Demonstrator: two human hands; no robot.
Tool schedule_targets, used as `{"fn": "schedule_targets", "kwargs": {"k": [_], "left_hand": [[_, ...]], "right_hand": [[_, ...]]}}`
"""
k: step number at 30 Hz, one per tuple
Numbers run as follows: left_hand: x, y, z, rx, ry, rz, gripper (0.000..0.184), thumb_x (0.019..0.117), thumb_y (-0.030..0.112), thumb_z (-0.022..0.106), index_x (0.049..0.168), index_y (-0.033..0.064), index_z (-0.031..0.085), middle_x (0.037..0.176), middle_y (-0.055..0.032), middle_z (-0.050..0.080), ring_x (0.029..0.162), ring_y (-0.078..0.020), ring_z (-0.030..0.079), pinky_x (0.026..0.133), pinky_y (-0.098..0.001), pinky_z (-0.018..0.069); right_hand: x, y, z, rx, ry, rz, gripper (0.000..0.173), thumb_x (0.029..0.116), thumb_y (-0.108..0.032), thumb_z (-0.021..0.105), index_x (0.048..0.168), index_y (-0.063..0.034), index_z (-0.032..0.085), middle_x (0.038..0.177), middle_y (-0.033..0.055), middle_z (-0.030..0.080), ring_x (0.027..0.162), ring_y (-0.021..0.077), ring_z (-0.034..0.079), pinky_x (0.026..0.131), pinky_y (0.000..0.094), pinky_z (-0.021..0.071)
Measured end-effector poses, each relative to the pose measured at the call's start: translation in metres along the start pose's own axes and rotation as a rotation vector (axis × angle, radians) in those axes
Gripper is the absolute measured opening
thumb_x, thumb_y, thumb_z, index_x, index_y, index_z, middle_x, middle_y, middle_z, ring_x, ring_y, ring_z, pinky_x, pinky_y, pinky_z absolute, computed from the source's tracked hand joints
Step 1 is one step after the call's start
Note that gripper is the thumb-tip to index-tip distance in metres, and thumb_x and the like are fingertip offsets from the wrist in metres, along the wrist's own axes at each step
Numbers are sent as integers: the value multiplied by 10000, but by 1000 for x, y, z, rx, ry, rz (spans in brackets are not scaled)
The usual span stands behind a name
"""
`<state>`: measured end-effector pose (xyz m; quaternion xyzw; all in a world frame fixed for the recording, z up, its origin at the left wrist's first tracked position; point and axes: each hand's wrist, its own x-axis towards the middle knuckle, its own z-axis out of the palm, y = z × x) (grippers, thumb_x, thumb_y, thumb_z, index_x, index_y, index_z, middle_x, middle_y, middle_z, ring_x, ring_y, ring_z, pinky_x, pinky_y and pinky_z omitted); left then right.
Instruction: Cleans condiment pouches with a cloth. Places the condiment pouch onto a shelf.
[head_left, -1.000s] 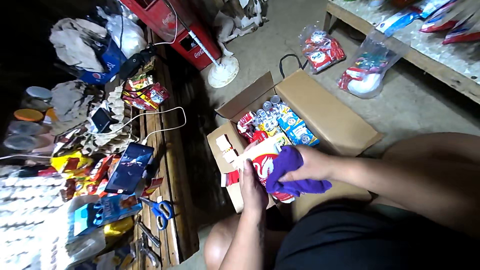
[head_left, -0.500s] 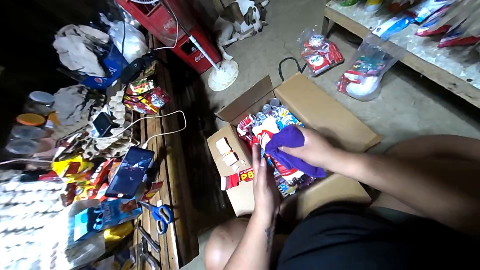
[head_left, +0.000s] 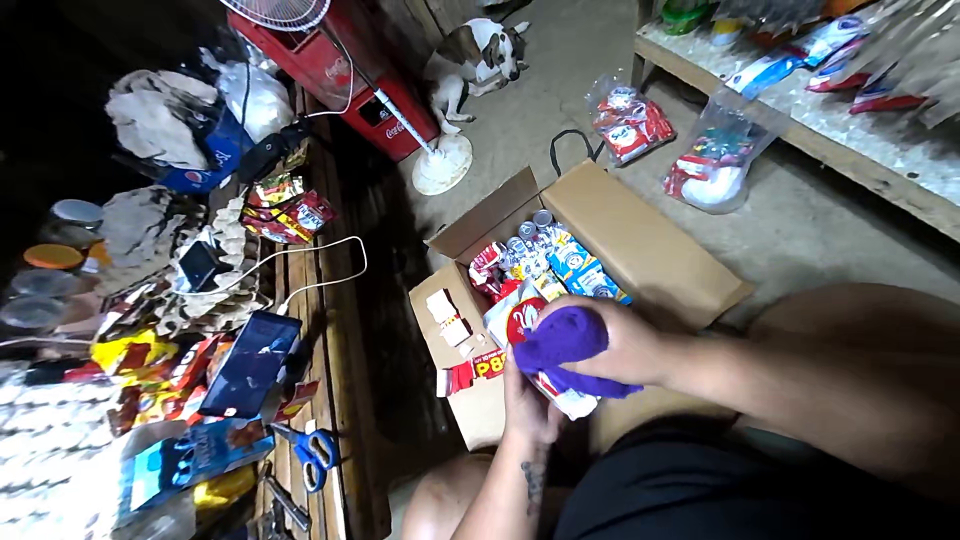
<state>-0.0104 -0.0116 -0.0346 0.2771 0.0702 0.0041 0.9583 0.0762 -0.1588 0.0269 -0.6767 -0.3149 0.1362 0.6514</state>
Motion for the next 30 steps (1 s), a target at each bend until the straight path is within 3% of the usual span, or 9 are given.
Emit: {"fn": "schedule_targets", "kwargs": {"k": [3,5,9,11,15,19,23,26,30], "left_hand": [[3,0,4,2,13,2,381,868,452,744,1083,138,733,1019,-57,753,978,-159,731,869,-363,603],[3,-1,1,39,77,4,392,898,499,673,1077,153,724,1007,-47,752,963,-157,730,846,-369,605],[5,7,-10,238,144,120,534,1079,524,247,1252,186,622,1129,35,719,1072,-64,674,925,-298,565],[7,9,-9,291,240,204,590,1099,450,136,1179,146,635,1044,26,735,1002,-56,691,876,-273,578],[3,7,-10,484,157,272,437,1099,371,277,1260,95,575,1101,41,689,1043,-22,648,934,-240,533],[-5,-4,-12,249,-34,-64,552,932,706,484,1154,257,718,1094,43,744,1037,-82,697,894,-322,581],[-1,-3,-7,214,-21,-1,536,980,660,441,1179,235,700,1104,37,741,1050,-77,692,913,-318,575],[9,12,-2,254,82,205,527,1090,494,239,1180,202,668,1102,43,737,1061,-58,683,924,-287,567],[4,11,2,198,143,158,489,1090,453,265,1085,187,675,1005,42,745,978,-51,702,855,-271,584]], "right_hand": [[5,15,-3,-195,118,-196,476,801,-204,809,1226,-33,682,1189,120,698,1156,158,638,1018,324,509],[3,22,-4,-357,8,-272,571,781,-211,816,1313,-87,651,1302,141,654,1250,288,600,1054,452,493],[-14,23,4,-507,-374,-362,832,662,-179,902,1427,-119,581,1492,137,542,1428,400,440,1151,549,393],[-19,23,6,-513,-480,-416,847,670,-244,895,1440,-116,566,1515,123,522,1451,390,412,1157,534,383],[-13,15,-1,-507,-523,-345,808,729,-246,868,1463,-126,550,1559,89,480,1495,380,341,1151,577,364],[2,15,-9,-484,-269,-147,762,833,-259,785,1520,-119,486,1593,119,429,1508,377,317,1200,532,310],[-4,18,-3,-499,-319,-112,836,827,-261,793,1561,-116,419,1638,125,351,1538,384,234,1225,527,256],[-21,20,11,-515,-458,-226,890,753,-237,862,1537,-114,457,1612,124,399,1521,407,272,1166,584,337],[-13,14,2,-504,-550,-188,789,798,-234,828,1511,-139,503,1607,95,413,1528,398,258,1136,647,322]]}}
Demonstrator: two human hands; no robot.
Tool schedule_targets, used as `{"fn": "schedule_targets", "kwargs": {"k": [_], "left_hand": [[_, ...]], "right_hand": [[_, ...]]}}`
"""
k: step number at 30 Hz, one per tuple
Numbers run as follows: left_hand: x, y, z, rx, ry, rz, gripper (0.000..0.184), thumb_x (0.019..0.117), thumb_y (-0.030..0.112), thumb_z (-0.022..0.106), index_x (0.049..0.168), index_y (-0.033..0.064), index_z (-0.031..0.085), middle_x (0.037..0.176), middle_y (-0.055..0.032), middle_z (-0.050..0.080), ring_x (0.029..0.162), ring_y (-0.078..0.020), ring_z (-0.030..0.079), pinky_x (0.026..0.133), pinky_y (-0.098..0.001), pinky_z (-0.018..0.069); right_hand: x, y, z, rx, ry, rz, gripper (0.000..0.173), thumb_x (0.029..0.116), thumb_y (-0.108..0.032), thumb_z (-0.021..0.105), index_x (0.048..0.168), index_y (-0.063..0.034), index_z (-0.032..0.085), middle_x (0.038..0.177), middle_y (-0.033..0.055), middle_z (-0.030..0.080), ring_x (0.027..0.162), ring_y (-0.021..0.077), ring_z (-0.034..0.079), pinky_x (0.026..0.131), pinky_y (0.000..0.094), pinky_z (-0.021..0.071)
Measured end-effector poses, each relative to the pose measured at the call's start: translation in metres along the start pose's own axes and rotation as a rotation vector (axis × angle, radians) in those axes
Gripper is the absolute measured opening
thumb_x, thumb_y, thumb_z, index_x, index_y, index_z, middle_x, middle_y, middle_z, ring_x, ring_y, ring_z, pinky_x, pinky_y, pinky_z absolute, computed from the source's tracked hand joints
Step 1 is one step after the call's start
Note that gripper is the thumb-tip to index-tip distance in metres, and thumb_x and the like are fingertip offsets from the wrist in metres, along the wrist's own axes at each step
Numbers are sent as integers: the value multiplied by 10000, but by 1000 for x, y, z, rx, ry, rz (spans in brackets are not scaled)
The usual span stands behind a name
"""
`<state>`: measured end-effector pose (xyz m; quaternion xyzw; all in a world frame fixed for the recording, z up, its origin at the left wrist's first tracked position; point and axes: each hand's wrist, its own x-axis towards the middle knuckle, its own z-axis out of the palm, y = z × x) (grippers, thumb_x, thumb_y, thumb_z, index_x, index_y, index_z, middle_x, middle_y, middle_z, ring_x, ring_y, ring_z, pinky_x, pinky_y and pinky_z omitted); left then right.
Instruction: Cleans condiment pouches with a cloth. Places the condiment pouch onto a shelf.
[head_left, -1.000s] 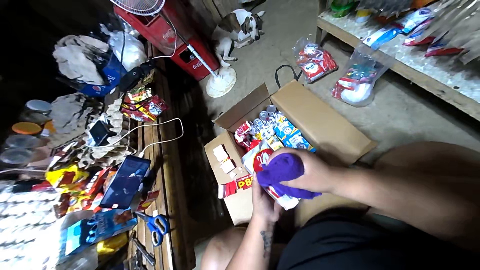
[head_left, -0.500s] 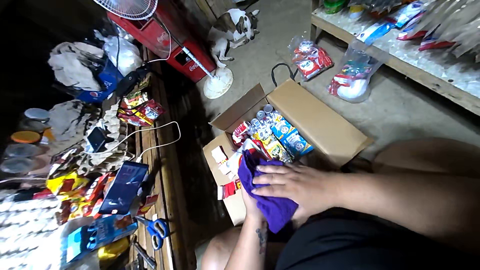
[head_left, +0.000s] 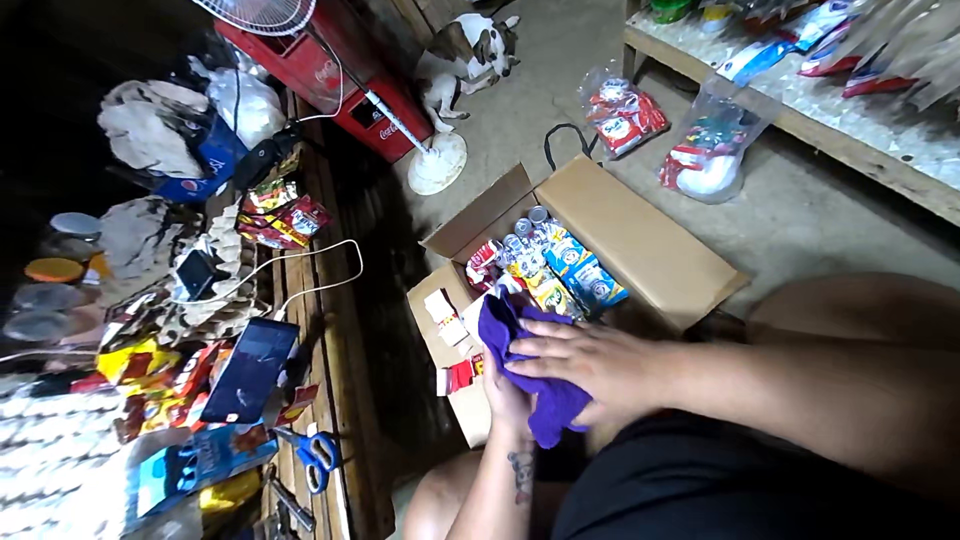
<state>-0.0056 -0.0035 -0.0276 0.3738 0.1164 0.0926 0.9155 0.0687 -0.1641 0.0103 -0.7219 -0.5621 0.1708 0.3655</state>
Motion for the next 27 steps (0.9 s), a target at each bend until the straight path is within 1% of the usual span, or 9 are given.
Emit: {"fn": "schedule_targets", "kwargs": {"k": [4,6,9,13,16,19,22,24,27], "left_hand": [[-19,-6,10,7,-83,-299,525,1022,635,342,1130,251,683,1052,57,739,998,-68,697,870,-297,580],[-23,-7,20,60,0,-340,520,1061,540,207,1125,220,612,1021,51,728,971,-74,698,848,-303,586],[-11,-10,7,-43,-45,-238,556,1037,624,308,1203,213,644,1098,24,728,1047,-92,689,892,-328,578],[7,-6,-3,29,41,69,486,1108,421,219,1228,157,608,1120,30,715,1097,-62,661,958,-294,548],[0,-12,-6,3,-11,-41,578,1047,611,279,1287,189,592,1172,39,696,1120,-61,649,951,-295,548],[-15,-18,3,-47,-39,-299,714,923,800,314,1166,232,671,1078,29,736,1024,-98,695,866,-336,586],[-20,-18,13,-19,-76,-356,758,965,762,131,1140,222,633,1051,31,729,1006,-92,690,854,-325,585],[-19,-14,20,-12,-118,-362,772,965,757,118,1184,190,592,1050,24,726,1000,-94,692,854,-323,588],[-21,-12,19,13,-263,-355,865,879,855,300,1309,136,518,1112,23,712,1024,-104,691,873,-328,586]], "right_hand": [[10,13,-11,36,224,130,576,838,-300,774,1366,-133,617,1600,79,427,1511,351,319,1173,584,321],[11,18,-11,22,231,214,671,896,-370,726,1501,-172,510,1625,87,382,1528,343,280,1201,553,287],[9,16,0,47,189,190,742,867,-307,756,1534,-159,467,1624,117,377,1538,377,237,1217,544,265],[2,5,13,15,94,66,741,842,-242,772,1518,-126,490,1602,123,415,1532,403,243,1186,585,291],[3,4,12,-40,132,59,677,866,-241,714,1501,-135,504,1593,104,430,1517,411,273,1136,631,335],[7,14,11,-58,287,120,666,859,-333,724,1467,-128,545,1540,136,494,1467,432,367,1106,646,379],[12,27,6,-125,273,231,710,847,-498,721,1452,-161,565,1486,119,547,1405,389,462,1074,630,420],[13,35,2,-137,273,265,679,826,-505,743,1393,-152,619,1393,137,612,1311,399,546,1028,650,446],[13,47,1,-139,366,333,653,819,-516,725,1278,-55,672,1243,209,669,1171,449,618,941,688,469]]}}
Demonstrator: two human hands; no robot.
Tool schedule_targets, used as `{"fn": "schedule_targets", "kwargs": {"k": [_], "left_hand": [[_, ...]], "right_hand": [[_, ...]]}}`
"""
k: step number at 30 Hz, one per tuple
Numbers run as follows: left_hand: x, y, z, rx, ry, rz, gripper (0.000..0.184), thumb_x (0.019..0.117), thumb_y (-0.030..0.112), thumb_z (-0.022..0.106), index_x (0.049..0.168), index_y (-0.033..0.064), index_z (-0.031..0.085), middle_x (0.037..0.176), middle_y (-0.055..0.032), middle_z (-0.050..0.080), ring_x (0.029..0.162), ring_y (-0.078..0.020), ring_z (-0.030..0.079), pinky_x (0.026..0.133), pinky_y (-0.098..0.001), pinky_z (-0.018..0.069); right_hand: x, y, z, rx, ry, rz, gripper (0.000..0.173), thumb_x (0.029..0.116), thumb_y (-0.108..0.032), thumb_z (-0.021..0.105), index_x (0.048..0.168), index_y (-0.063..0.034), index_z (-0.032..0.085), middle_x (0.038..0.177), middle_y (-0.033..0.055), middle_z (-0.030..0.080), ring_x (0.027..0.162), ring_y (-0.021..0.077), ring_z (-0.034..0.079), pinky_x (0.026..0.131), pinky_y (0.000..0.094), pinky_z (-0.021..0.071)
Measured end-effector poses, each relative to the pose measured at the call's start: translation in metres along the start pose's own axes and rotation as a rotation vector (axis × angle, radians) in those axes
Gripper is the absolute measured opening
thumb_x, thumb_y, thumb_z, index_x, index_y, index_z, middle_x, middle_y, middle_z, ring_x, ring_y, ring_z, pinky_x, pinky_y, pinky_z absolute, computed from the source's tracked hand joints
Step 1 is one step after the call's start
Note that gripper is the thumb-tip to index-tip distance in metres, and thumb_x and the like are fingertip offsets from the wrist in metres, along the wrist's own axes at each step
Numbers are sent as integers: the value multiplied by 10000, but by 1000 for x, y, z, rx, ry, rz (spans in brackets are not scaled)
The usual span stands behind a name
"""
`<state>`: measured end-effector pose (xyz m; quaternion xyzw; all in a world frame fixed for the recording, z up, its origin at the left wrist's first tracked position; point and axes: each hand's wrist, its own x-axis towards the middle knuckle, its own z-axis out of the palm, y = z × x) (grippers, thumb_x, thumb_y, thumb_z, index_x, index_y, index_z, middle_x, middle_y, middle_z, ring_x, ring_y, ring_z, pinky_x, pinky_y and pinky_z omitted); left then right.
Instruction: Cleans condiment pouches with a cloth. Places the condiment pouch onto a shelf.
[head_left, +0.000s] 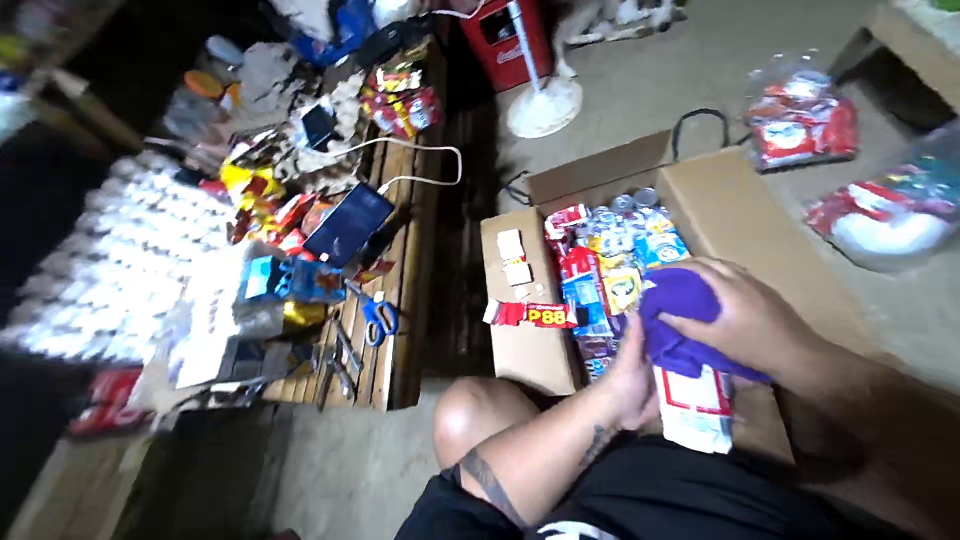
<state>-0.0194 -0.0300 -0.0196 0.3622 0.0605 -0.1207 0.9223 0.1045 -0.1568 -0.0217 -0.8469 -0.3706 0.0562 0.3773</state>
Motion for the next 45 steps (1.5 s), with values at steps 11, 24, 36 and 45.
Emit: {"fn": "schedule_targets", "kwargs": {"k": [11,24,36,45], "left_hand": [[-6,11,12,150,25,-148,406,1058,199,411,1420,16,392,1081,-43,645,942,-84,655,886,-313,555],[-4,16,3,-1,198,42,455,1124,309,229,1434,29,408,1095,-116,698,971,-182,710,880,-368,593],[2,37,-14,-27,449,168,649,1096,493,112,1529,80,363,1457,-125,525,1313,-187,537,1078,-415,462],[5,16,-7,-75,220,85,613,1108,422,85,1341,39,503,1138,-100,686,1071,-180,675,946,-372,558]], "right_hand": [[9,4,-14,50,85,166,660,797,-492,728,1194,31,659,1023,234,709,973,348,693,854,598,520],[22,-5,-34,95,323,122,624,816,-289,768,1303,64,603,1285,255,630,1223,336,600,1053,493,470],[-24,-20,21,-25,-68,-466,668,945,-657,534,1452,-223,536,1504,96,529,1462,286,410,1192,471,354],[-8,-17,0,5,-18,-281,640,959,-622,521,1427,-192,602,1537,196,478,1445,403,416,1143,577,384]]}}
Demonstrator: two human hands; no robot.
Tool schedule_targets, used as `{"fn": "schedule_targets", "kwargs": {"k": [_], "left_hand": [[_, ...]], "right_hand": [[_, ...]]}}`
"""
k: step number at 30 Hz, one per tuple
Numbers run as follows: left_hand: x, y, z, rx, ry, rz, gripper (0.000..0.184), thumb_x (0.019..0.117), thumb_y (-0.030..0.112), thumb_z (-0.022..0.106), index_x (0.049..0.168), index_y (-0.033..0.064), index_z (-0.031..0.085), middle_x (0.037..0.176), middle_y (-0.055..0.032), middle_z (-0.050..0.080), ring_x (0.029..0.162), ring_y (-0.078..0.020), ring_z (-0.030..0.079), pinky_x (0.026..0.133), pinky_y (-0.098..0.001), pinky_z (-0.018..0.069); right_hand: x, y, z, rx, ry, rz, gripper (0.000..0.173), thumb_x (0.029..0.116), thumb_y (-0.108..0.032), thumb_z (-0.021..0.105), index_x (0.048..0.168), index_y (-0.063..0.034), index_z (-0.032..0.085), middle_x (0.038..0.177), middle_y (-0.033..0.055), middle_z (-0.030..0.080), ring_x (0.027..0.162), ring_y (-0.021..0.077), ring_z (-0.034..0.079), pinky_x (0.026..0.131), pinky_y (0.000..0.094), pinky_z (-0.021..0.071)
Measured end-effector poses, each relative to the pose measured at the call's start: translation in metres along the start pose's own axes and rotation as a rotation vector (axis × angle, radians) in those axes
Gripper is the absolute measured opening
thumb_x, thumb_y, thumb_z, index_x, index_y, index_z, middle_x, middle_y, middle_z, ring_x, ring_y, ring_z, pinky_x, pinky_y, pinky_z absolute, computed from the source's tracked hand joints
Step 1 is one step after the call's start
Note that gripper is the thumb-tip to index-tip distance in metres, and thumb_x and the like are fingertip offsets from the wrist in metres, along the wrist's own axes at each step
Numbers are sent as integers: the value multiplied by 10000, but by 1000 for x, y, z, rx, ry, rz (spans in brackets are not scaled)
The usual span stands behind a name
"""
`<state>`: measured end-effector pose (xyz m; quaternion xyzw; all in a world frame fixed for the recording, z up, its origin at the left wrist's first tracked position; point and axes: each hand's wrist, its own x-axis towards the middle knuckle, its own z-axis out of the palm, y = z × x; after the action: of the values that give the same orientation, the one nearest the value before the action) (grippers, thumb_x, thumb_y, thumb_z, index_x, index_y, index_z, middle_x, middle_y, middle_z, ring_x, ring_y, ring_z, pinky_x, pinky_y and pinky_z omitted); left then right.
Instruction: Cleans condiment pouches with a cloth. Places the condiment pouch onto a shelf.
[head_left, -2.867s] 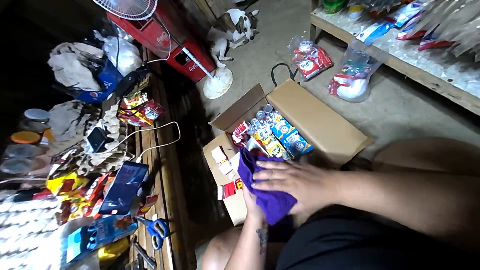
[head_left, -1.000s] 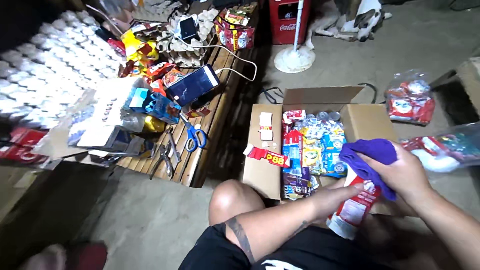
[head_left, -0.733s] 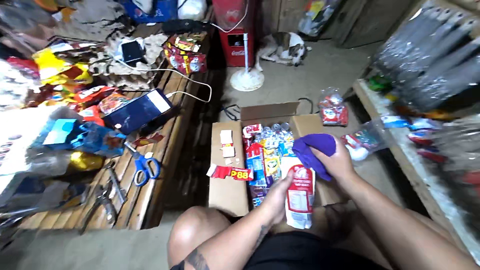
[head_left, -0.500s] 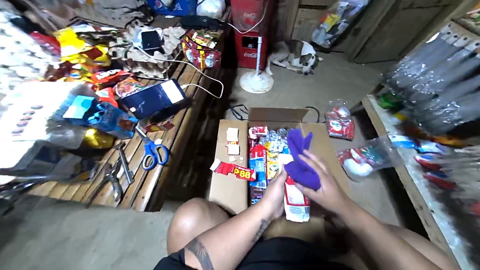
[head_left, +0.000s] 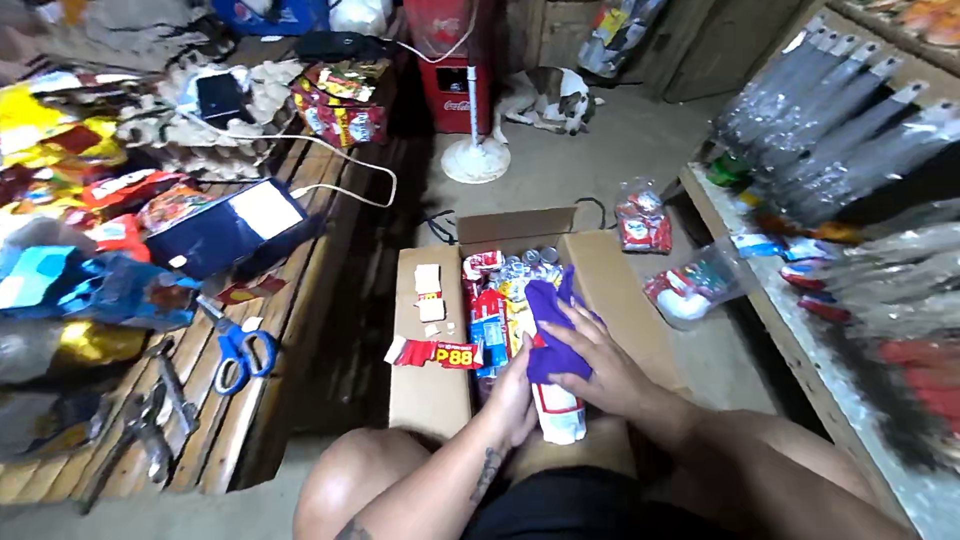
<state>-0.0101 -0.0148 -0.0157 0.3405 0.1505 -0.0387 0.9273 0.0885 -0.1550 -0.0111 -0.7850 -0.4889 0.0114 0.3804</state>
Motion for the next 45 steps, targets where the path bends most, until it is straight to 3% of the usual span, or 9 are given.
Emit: {"fn": "schedule_targets", "kwargs": {"k": [5,11,17,19,23,27,30,40,45], "left_hand": [[-2,-14,-3,45,-80,-46,520,1105,325,129,1358,49,489,1168,-98,694,1097,-190,675,970,-392,553],[1,-11,-7,91,-156,-83,643,1086,495,158,1373,43,514,1196,-137,695,1112,-224,683,978,-428,560],[7,-6,-7,-65,9,-36,674,1074,539,117,1367,57,487,1168,-152,697,1069,-252,702,925,-444,586],[11,-6,-10,-79,23,-11,663,1077,523,90,1379,62,460,1178,-142,690,1084,-246,692,935,-439,579],[11,-12,-6,-161,44,-41,606,1091,472,95,1246,101,548,1098,-100,701,1049,-211,690,917,-407,573],[13,-4,-9,-215,49,14,597,1068,541,220,1267,90,556,1122,-106,704,1070,-209,689,933,-417,574],[17,7,-9,-184,132,64,659,1059,577,129,1220,132,587,1060,-51,725,998,-165,709,847,-381,603],[15,-19,-5,-136,16,-46,575,1090,484,150,1206,120,578,1091,-69,706,1062,-181,685,930,-393,567],[16,-4,-9,-159,68,19,571,1085,503,175,1192,134,597,1066,-49,722,1028,-162,700,897,-381,586]], "right_hand": [[18,5,-23,123,49,312,520,960,-408,643,1277,5,658,1259,206,667,1167,292,650,1000,467,517],[31,22,-44,97,61,479,539,958,-445,651,1271,-7,667,1214,204,687,1152,325,654,1013,540,491],[23,27,-41,168,375,260,516,938,-419,659,1214,16,687,1153,166,710,1086,224,678,956,426,548],[17,13,-31,155,228,170,496,930,-413,664,1266,-50,688,1291,153,674,1210,262,637,1015,455,523],[11,-6,-12,83,-241,249,796,854,-460,777,1549,-254,448,1685,131,224,1545,412,184,1193,595,294],[2,-7,-1,95,-159,104,542,900,-361,738,1408,-209,624,1601,143,409,1500,413,315,1176,577,340],[-9,-11,12,88,-140,-58,489,833,-304,789,1297,-177,703,1524,153,512,1424,417,444,1115,584,422],[13,0,-17,138,-301,267,701,923,-362,706,1552,-183,451,1670,144,264,1539,355,248,1213,524,277],[0,-6,-3,131,-281,55,636,847,-243,774,1446,-143,585,1580,140,445,1490,385,352,1189,544,327]]}}
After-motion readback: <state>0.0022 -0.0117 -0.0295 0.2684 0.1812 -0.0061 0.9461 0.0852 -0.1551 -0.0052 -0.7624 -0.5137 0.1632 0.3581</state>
